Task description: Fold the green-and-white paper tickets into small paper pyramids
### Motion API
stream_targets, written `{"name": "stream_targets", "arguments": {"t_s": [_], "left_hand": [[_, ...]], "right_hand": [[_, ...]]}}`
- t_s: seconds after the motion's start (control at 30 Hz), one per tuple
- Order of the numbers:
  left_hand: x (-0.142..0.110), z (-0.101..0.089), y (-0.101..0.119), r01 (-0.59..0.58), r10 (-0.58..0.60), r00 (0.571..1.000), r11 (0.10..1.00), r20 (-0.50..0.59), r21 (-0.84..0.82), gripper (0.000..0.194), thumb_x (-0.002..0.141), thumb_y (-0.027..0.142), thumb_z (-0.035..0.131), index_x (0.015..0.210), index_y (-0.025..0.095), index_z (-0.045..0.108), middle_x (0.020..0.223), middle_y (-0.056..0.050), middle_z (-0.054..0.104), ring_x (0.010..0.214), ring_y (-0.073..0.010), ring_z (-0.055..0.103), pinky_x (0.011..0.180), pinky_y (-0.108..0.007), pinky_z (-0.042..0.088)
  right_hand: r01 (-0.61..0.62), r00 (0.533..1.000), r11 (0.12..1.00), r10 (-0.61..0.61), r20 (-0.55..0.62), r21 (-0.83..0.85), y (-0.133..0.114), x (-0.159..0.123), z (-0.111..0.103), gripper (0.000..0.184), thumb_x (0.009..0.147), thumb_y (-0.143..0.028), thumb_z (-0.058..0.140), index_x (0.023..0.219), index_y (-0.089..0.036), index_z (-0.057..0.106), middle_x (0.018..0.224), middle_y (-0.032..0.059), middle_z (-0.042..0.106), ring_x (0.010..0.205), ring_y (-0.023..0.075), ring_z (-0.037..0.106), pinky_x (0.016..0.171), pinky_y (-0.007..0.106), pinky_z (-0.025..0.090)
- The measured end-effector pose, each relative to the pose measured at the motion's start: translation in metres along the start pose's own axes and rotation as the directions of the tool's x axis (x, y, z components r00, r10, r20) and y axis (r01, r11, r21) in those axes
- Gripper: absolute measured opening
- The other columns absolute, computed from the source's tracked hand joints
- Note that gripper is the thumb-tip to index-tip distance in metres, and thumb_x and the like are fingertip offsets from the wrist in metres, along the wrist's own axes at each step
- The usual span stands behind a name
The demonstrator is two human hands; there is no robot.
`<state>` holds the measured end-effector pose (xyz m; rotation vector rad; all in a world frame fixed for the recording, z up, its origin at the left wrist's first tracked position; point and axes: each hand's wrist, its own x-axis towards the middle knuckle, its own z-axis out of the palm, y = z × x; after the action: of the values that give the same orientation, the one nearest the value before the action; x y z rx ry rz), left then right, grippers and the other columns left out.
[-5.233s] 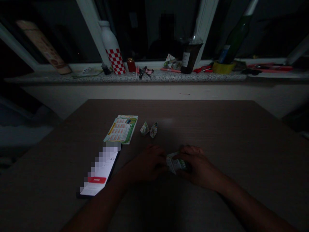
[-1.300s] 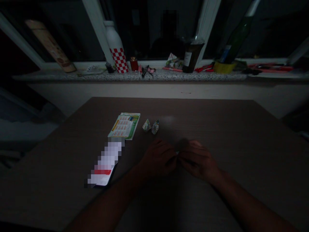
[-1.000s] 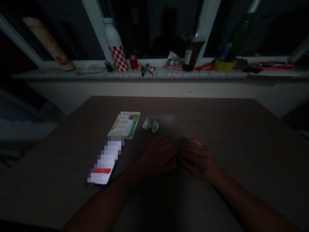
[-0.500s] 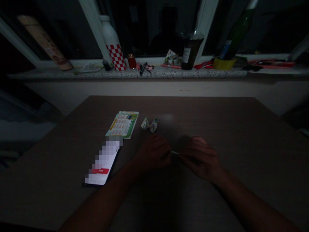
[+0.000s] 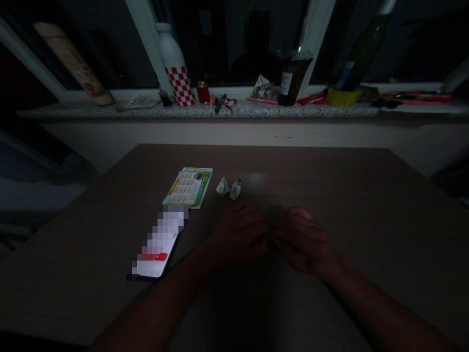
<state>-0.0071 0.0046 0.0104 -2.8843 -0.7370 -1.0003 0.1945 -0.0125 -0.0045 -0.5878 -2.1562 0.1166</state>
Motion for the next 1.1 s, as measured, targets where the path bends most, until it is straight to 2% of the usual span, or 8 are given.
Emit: {"name": "stream_targets", "arguments": {"t_s": [0.1,0.4,0.53,0.63,0.67,0.77,0.9,1.1], "left_hand": [[-0.001,-0.004,-0.002,0.018,-0.018,1.000,1.000,0.010,0.001,0.009,0.082,0.020,0.052,0.078,0.016,0.059,0.079,-0.004,0.065,0.076,-0.0150,0.056,0.075,-0.031,0.043],[-0.014,-0.017,-0.021,0.201,-0.202,0.976,0.979,0.081,0.027,0.005,0.080,0.017,0.054,0.080,0.018,0.059,0.084,-0.003,0.064,0.084,-0.0172,0.057,0.082,-0.034,0.044],[-0.015,-0.024,-0.019,0.266,-0.266,0.964,0.964,-0.016,-0.030,0.004,0.079,0.017,0.056,0.082,0.017,0.059,0.089,-0.006,0.065,0.089,-0.0187,0.059,0.083,-0.034,0.046],[-0.014,-0.019,-0.010,0.363,-0.364,0.931,0.927,0.009,-0.097,0.022,0.082,0.026,0.060,0.103,0.017,0.059,0.105,-0.008,0.065,0.102,-0.0205,0.058,0.090,-0.036,0.045],[-0.014,-0.016,-0.007,0.390,-0.387,0.921,0.913,0.053,-0.121,0.029,0.081,0.030,0.063,0.106,0.017,0.059,0.106,-0.008,0.066,0.101,-0.0204,0.059,0.088,-0.035,0.047],[-0.013,-0.005,-0.001,0.377,-0.349,0.921,0.908,0.172,-0.180,0.017,0.087,0.030,0.057,0.096,0.018,0.065,0.090,-0.003,0.070,0.082,-0.0158,0.064,0.075,-0.029,0.049],[-0.013,0.003,0.003,0.387,-0.360,0.918,0.905,0.165,-0.179,0.018,0.091,0.028,0.052,0.093,0.018,0.067,0.082,0.000,0.072,0.074,-0.0134,0.065,0.069,-0.025,0.048],[-0.016,0.011,0.002,0.344,-0.327,0.936,0.929,0.130,-0.138,0.028,0.094,0.029,0.044,0.088,0.017,0.068,0.071,-0.001,0.068,0.065,-0.0135,0.062,0.062,-0.024,0.044]], "right_hand": [[-0.006,0.999,1.000,0.005,-0.041,-0.007,-0.001,-0.001,-0.001,0.022,0.077,-0.009,0.066,0.094,-0.022,0.064,0.079,0.0025,0.071,0.069,0.0174,0.066,0.074,0.039,0.050],[-0.099,0.988,0.995,0.100,-0.118,0.012,-0.001,0.002,-0.015,0.025,0.076,-0.008,0.065,0.093,-0.026,0.065,0.075,0.0017,0.071,0.065,0.0204,0.067,0.068,0.041,0.051],[-0.169,0.971,0.985,0.173,-0.164,0.040,-0.001,0.003,-0.018,0.022,0.077,-0.007,0.063,0.092,-0.023,0.066,0.073,0.0029,0.069,0.067,0.0202,0.065,0.068,0.040,0.051],[-0.169,0.976,0.981,0.179,-0.125,0.091,-0.001,0.003,-0.013,0.020,0.077,-0.006,0.063,0.090,-0.021,0.066,0.072,0.0037,0.068,0.066,0.0191,0.064,0.066,0.038,0.051],[-0.167,0.977,0.980,0.179,-0.113,0.108,-0.001,0.003,-0.011,0.019,0.077,-0.006,0.063,0.090,-0.020,0.066,0.072,0.0038,0.068,0.066,0.0187,0.063,0.066,0.038,0.051],[-0.190,0.974,0.973,0.203,-0.096,0.129,0.000,0.002,-0.002,0.016,0.079,-0.009,0.063,0.090,-0.020,0.065,0.073,0.0036,0.068,0.065,0.0179,0.063,0.065,0.036,0.051],[-0.284,0.948,0.955,0.293,-0.127,0.085,-0.001,0.001,0.005,0.011,0.078,-0.014,0.067,0.087,-0.020,0.065,0.074,0.0033,0.069,0.065,0.0171,0.064,0.061,0.031,0.051],[-0.467,0.872,0.882,0.472,-0.128,0.069,0.000,-0.004,0.007,0.001,0.079,-0.020,0.066,0.079,-0.020,0.065,0.071,0.0020,0.069,0.061,0.0147,0.063,0.056,0.025,0.048]]}}
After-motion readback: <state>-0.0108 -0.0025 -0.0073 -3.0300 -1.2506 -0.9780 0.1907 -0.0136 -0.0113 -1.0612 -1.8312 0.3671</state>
